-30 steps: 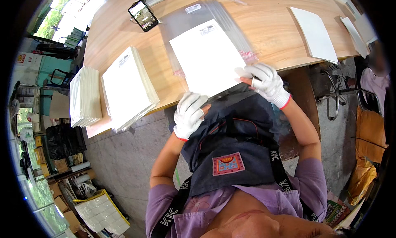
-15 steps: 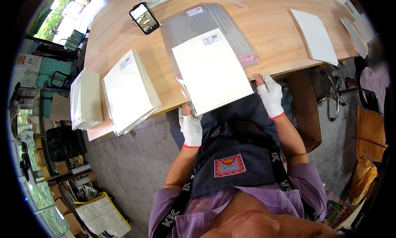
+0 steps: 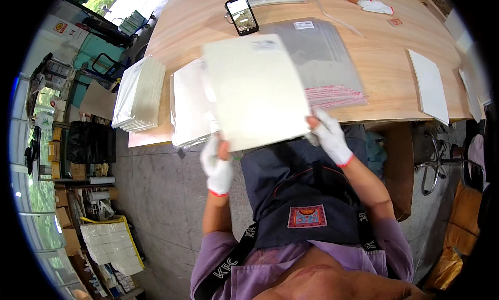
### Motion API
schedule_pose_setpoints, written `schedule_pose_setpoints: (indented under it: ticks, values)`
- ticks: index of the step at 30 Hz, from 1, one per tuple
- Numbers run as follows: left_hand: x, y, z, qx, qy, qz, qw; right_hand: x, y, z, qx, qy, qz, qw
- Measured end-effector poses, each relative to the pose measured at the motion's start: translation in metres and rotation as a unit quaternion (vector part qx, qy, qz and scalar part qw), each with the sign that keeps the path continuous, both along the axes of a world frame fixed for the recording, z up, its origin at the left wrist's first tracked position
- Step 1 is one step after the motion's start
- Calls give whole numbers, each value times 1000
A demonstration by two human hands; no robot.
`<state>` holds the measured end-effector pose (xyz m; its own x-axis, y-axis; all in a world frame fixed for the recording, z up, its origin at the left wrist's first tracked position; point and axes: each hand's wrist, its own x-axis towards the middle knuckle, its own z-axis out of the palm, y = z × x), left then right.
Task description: The person repeatedly picks up white paper sheets and places them into clear plastic sleeves on a wooden table. They seal each sleeve and set it aside, repeating the process for multiple sheets throughout the clip.
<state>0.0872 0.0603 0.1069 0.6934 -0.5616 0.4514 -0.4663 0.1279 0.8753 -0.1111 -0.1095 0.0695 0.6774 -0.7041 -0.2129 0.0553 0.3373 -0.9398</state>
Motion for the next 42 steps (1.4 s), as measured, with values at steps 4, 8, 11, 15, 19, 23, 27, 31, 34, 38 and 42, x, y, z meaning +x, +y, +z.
schedule_pose_setpoints:
  ticks: [4, 8, 11, 15, 19, 23, 27, 31, 34, 38, 42]
  values:
    - [73, 30, 20, -71, 55, 85, 992, 98, 12, 26, -76, -30, 110, 990]
    - [135, 53, -16, 127, -12, 127, 984, 141, 19, 30, -258, 186, 199, 927]
    - [143, 56, -33, 104, 47, 103, 988, 133, 26, 45, -159, 159, 197, 954]
    - [147, 46, -51, -118, 279, 68, 950, 83, 3, 31, -77, 46, 151, 985]
    - [135, 67, -80, -116, 67, 180, 975, -17, -45, -6, -42, 6, -49, 998]
    - [102, 66, -85, -100, -154, 245, 952, -144, -100, -25, -75, 77, -393, 913]
    - [58, 56, -89, -28, -243, 236, 941, -251, -136, -26, 40, -14, -542, 839]
    - [17, 17, -57, -47, -358, 46, 931, -307, -162, -39, 134, -38, -389, 910]
    - [-4, -13, -43, -23, -393, -58, 917, -305, -173, -41, 156, -41, -391, 906]
    - [-23, -58, -24, 46, -409, -139, 901, -302, -191, -47, 148, -77, -401, 901]
    - [-31, -120, -19, 184, -433, -162, 867, -369, -236, -61, 79, -141, -563, 811]
